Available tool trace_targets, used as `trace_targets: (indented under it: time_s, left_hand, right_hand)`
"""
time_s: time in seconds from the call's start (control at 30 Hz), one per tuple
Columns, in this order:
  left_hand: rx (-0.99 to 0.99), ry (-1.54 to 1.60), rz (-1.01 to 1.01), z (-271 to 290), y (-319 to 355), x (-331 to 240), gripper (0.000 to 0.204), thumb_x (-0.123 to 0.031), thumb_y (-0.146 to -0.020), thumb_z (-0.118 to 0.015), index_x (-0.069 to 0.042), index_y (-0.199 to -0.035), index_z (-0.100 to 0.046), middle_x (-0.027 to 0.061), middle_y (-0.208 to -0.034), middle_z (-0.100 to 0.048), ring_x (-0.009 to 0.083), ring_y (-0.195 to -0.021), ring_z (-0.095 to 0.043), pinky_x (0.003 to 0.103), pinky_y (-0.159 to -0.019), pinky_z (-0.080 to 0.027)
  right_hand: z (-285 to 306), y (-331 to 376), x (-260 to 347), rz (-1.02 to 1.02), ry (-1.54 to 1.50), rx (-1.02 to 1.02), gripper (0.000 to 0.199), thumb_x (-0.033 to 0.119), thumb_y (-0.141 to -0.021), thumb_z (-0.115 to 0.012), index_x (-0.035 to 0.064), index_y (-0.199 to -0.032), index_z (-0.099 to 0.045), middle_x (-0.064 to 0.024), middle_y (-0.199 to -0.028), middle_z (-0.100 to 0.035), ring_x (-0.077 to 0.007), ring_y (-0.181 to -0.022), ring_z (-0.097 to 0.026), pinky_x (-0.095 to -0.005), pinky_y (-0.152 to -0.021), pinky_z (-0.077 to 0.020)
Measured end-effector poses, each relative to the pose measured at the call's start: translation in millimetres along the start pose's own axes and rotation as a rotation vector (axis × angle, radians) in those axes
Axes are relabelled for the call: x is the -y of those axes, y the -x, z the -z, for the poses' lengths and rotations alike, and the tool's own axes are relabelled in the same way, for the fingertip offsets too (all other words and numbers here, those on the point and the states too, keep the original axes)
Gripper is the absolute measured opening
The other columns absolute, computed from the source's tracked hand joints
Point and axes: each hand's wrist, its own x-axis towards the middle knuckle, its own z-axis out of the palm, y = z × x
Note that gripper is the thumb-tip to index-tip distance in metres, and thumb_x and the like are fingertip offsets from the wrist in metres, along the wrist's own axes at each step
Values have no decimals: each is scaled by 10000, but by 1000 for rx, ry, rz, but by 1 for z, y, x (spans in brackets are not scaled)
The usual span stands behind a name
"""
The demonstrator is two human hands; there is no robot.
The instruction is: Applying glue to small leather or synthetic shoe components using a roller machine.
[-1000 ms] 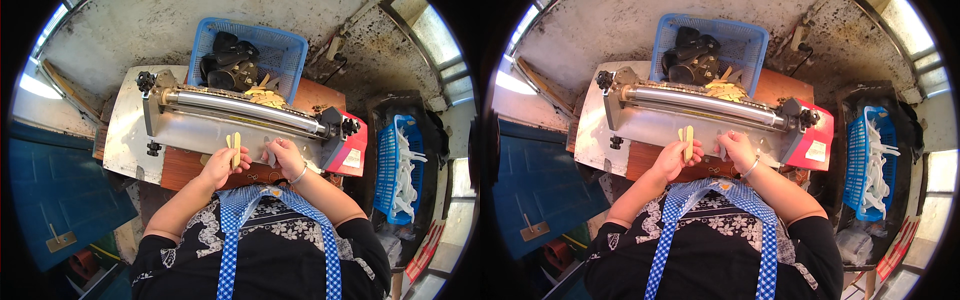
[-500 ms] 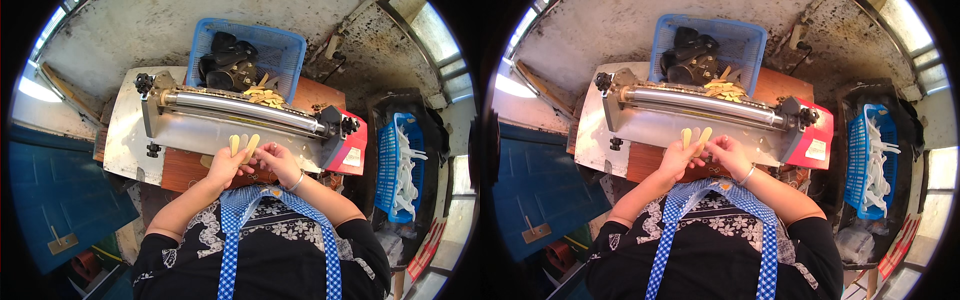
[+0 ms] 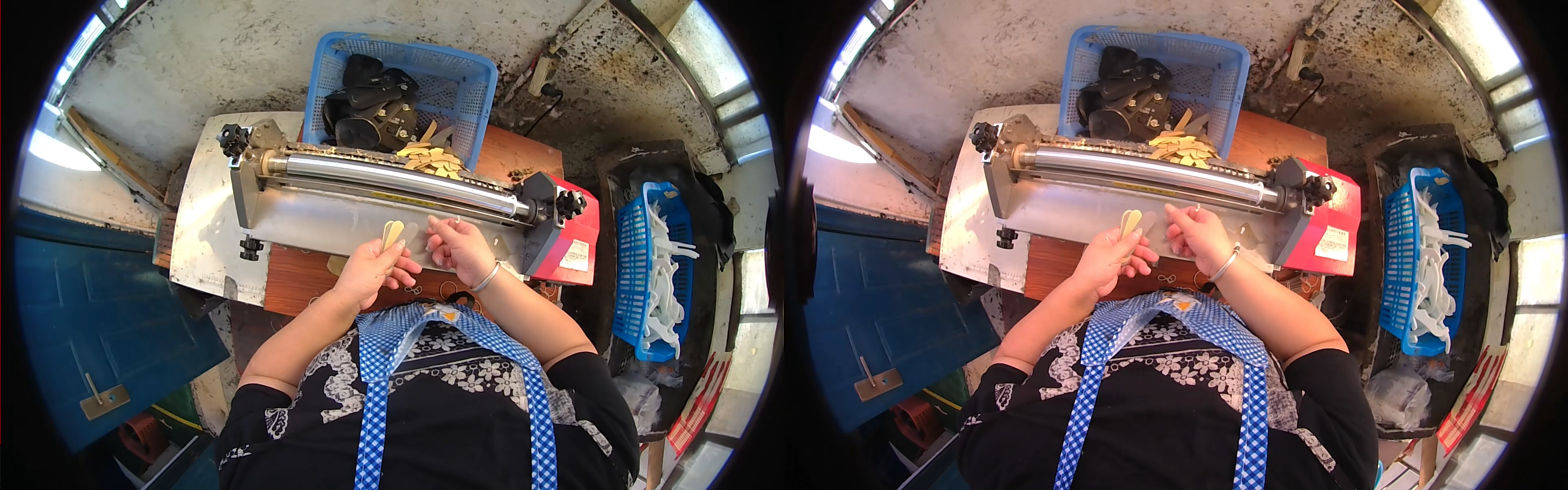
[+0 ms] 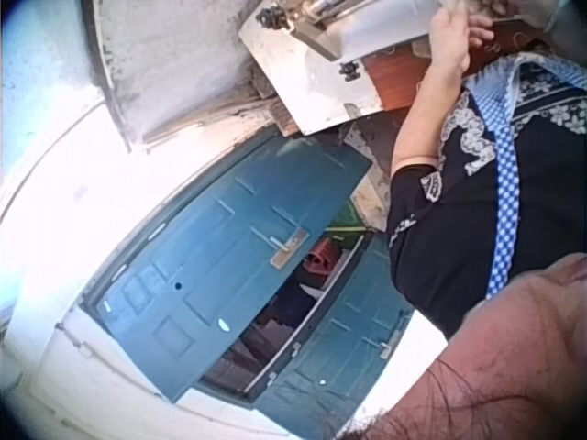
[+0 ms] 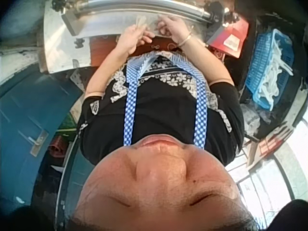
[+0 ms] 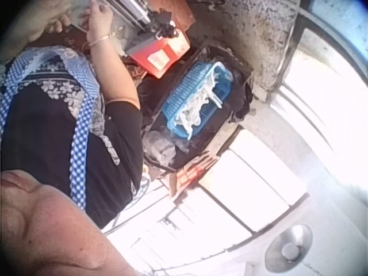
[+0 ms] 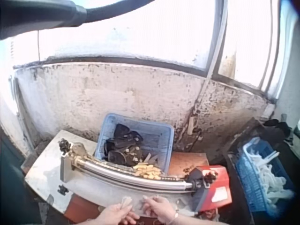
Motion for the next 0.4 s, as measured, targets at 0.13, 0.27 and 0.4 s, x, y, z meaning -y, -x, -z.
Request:
trace_targets:
  time_s: [0.13, 0.27, 0.4]
  left_hand:
    - [91, -228, 49, 3, -2, 2, 293, -302, -869, -403, -19, -896, -474, 90, -655, -566, 96, -523, -504, 166, -464, -373]
    - [31, -48, -13, 16, -10, 9, 278, -283, -876, -380, -24, -931, -464, 95, -713, -571, 104, -555, -507, 188, -500, -387]
    - [100, 81, -49, 19, -8, 5, 271, -248, -882, -334, -34, -1026, -415, 131, -910, -562, 147, -742, -544, 235, -621, -414]
  right_hand:
    - [-6, 8, -11, 192, 115, 146, 160, 191, -775, -583, 55, -773, -498, -1, -599, -516, -60, -414, -442, -171, -364, -311]
    - [0, 10, -7, 759, 423, -213, 111, 154, -768, -587, 57, -773, -534, 11, -599, -522, -63, -430, -464, -185, -364, -331]
    - [17, 12, -10, 1519, 1526, -230, 57, 151, -789, -549, 105, -813, -574, 54, -771, -583, -123, -533, -536, -233, -475, -437]
